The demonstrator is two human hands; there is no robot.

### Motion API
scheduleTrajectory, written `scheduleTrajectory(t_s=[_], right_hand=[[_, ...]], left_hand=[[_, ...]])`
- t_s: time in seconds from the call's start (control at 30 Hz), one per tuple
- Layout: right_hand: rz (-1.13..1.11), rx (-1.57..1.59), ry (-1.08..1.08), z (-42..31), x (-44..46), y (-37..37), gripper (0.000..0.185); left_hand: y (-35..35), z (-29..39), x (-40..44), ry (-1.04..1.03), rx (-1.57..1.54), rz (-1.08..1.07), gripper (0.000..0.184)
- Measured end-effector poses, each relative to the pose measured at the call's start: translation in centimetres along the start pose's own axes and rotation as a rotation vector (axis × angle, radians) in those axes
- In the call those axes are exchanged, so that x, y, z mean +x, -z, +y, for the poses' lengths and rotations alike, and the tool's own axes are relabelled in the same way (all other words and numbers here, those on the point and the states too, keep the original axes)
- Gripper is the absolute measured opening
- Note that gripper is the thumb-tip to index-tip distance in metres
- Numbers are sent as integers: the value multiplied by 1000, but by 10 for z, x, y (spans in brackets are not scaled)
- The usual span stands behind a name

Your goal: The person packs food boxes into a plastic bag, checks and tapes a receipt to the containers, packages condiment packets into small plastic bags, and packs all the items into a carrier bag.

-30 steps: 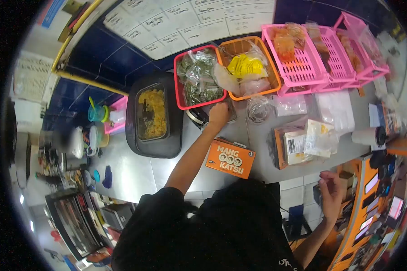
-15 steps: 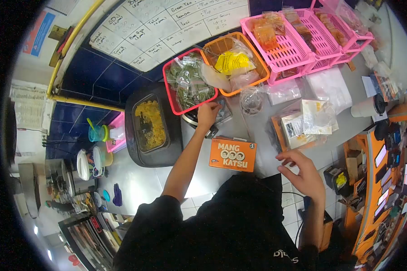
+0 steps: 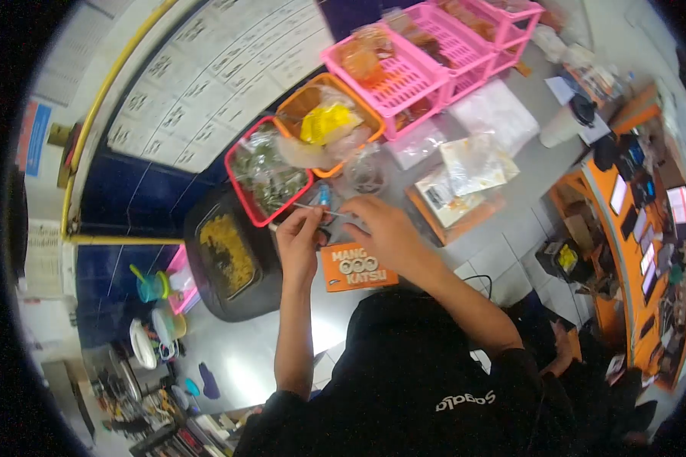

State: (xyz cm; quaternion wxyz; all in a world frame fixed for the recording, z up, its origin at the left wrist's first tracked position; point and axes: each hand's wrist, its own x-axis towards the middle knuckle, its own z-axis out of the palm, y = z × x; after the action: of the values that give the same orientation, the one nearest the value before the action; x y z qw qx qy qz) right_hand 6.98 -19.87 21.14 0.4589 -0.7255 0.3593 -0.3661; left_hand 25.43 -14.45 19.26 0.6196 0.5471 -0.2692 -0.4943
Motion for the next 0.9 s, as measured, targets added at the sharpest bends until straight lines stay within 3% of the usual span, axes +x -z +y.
scheduleTrajectory(t_s=[0.07,0.13,0.23,0.3,0.33,0.43,0.53,0.63,0.73,0.8,0.9], right_hand=[[-50,-199,12,-2,-5,11,21],[52,-225,116,-5,-12,31,16],[131,79,-100,-20,-25,67,10],[238,73,-65,-30,-33,115,9],[316,109,-103,-27,-38,139,9],[509,198,-187,-17,-48,200,13],[370,-15,-252,32,-52,234,15],[258,-4,-211,51,-38,233,17],[166,63,-194,55,-18,221,23],[149,-130,-198,57,-5,218,19],[105,-103,-167,74,9,235,16]], left_hand=[[-11,-7,-2,-19,8,-58,11],[-30,-2,-7,-33,40,-105,12],[-60,14,-7,-45,30,-228,24],[-67,22,3,-55,64,-317,42],[-75,21,10,-63,67,-320,42],[-120,17,17,-254,366,-488,51],[-182,-1,16,-514,571,-466,67],[-218,-15,26,-443,576,-478,72],[-225,-33,46,-277,500,-594,58],[-223,-44,50,-195,428,-576,48],[-211,-59,64,-60,360,-600,31]])
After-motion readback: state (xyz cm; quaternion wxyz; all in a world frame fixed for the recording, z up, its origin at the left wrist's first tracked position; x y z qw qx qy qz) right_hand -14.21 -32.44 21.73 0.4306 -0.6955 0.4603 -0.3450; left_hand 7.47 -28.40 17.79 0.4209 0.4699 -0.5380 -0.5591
